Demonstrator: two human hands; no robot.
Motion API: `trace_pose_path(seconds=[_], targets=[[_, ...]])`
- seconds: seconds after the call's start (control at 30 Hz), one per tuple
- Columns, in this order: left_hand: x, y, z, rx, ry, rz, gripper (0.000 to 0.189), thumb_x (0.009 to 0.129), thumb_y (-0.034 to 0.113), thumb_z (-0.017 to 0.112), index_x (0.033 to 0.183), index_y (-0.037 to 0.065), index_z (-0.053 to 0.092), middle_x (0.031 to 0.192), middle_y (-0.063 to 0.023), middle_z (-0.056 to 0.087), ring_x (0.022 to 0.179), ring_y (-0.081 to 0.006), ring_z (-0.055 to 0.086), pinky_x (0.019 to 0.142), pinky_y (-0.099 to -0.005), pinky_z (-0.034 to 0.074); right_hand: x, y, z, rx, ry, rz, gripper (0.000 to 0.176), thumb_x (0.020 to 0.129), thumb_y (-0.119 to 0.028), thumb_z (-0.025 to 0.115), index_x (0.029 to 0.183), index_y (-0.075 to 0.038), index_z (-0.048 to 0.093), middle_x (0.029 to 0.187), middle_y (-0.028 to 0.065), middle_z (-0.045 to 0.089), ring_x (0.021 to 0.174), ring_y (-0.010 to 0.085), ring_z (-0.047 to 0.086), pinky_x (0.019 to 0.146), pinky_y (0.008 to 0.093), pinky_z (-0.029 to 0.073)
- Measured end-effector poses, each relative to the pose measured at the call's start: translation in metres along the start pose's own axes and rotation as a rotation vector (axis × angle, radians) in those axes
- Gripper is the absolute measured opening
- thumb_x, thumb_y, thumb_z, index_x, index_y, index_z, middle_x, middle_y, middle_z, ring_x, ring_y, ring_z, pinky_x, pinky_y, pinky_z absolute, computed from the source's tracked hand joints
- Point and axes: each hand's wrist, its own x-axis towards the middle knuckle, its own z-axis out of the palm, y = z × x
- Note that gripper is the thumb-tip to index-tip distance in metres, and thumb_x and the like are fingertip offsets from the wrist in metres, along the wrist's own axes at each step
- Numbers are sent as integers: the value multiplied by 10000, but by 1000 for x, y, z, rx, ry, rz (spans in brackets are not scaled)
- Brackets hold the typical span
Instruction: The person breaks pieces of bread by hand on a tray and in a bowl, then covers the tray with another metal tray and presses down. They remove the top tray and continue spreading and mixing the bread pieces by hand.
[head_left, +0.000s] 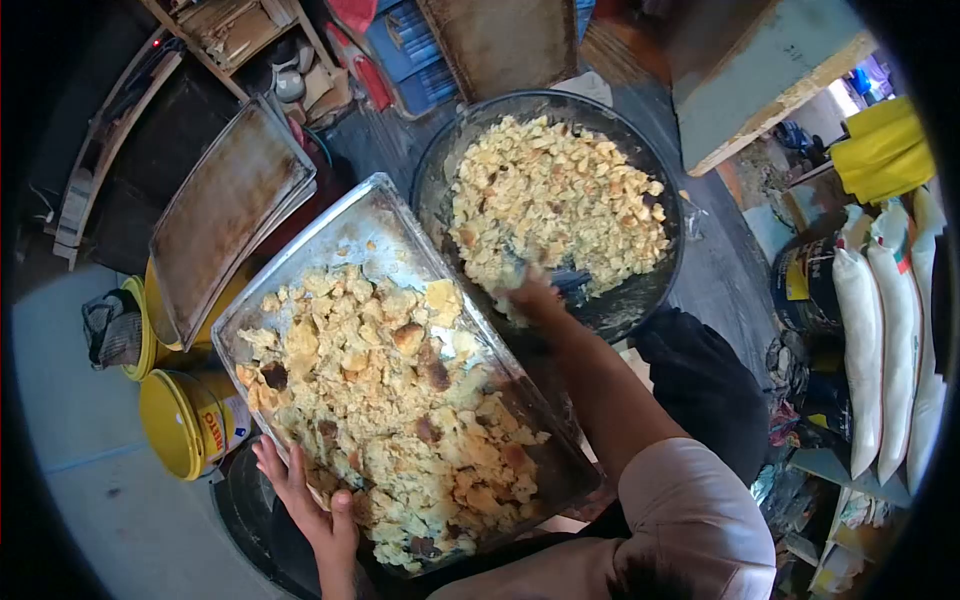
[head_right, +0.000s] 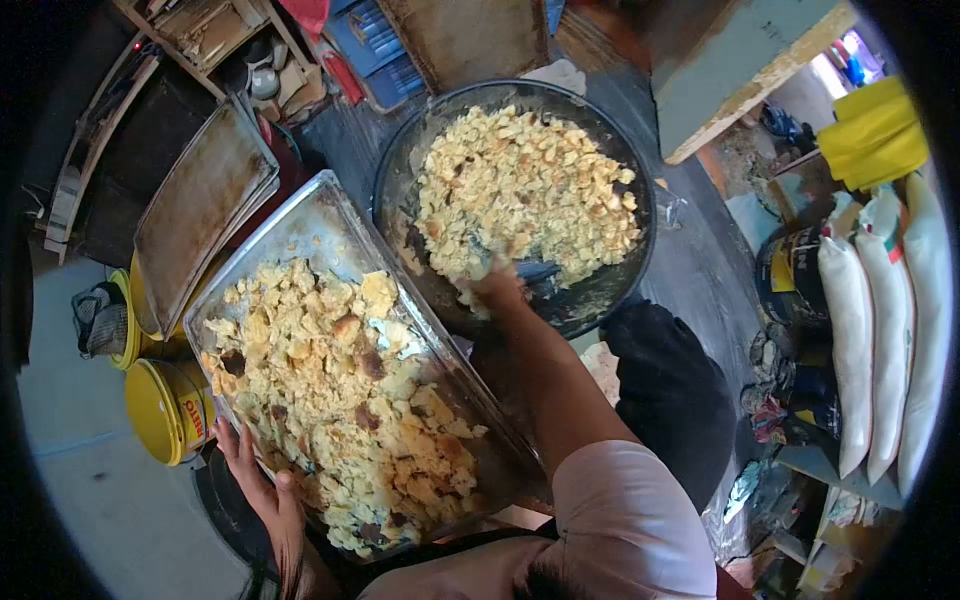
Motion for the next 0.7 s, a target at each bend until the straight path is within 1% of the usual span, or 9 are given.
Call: trace_pose_path(seconds=[0.1,0.13,0.23,0.37,0.43,0.5,0.57,0.67,0.7], targets=[[-1,-7,3,27,16,70,679,906,548,496,1399,88,416,1515,-228,222,1418,-427,123,1115,-586,45,-30,-26,-19,-99,-82,-74,828,691,-450,762,1407,-288,379,1486,167,230,1293,434,342,978,579,386],[0,-8,3,14,14,79,672,911,551,484,1391,85,425,1515,-211,235,1420,-414,134,1121,-567,55,-39,-26,-27,-124,-30,-126,679,702,-368,748,1320,-280,481,1426,162,325,1224,440,430,917,532,455],[3,-8,3,-4,50,84,650,920,527,481,1365,55,451,1510,-205,255,1419,-396,158,1131,-537,68,-16,-2,-16,-83,-6,-199,595,668,-318,770,1222,-264,559,1366,170,394,1125,421,525,894,480,480],[7,-19,-8,-147,168,39,630,905,468,531,1321,-3,488,1488,-239,277,1402,-417,198,1127,-527,102,49,49,5,34,62,-272,609,650,-301,775,1189,-100,577,1149,197,605,1024,382,604,876,442,497],[18,-27,-25,-235,203,10,614,908,444,527,1326,-3,483,1474,-229,312,1394,-383,242,1127,-481,157,51,54,-17,280,127,-102,620,675,-289,763,1178,11,558,1053,196,656,987,359,630,857,415,499],[39,-41,-38,-270,160,24,575,925,402,507,1330,-5,477,1463,-219,338,1383,-354,277,1118,-433,207,60,62,-35,561,233,-194,578,706,-238,746,1171,43,550,1063,183,654,960,306,639,828,386,495],[66,-67,-38,-337,87,100,531,938,353,504,1338,5,472,1453,-205,362,1376,-332,300,1115,-416,220,-5,16,-110,451,245,-165,519,752,-194,720,1182,33,540,1068,167,653,952,274,632,815,372,485],[93,-87,-15,-421,71,102,498,937,316,518,1356,52,468,1448,-199,372,1367,-322,318,1115,-408,222,52,24,-137,913,188,-319,558,796,-161,679,1293,-13,476,1014,157,636,861,264,619,738,385,503],[100,-94,-1,-425,61,128,480,928,311,535,1340,69,488,1431,-197,391,1355,-325,334,1116,-410,222,20,-4,-163,978,302,-117,522,806,-163,667,1274,-18,489,1006,141,628,818,245,618,670,381,506]])
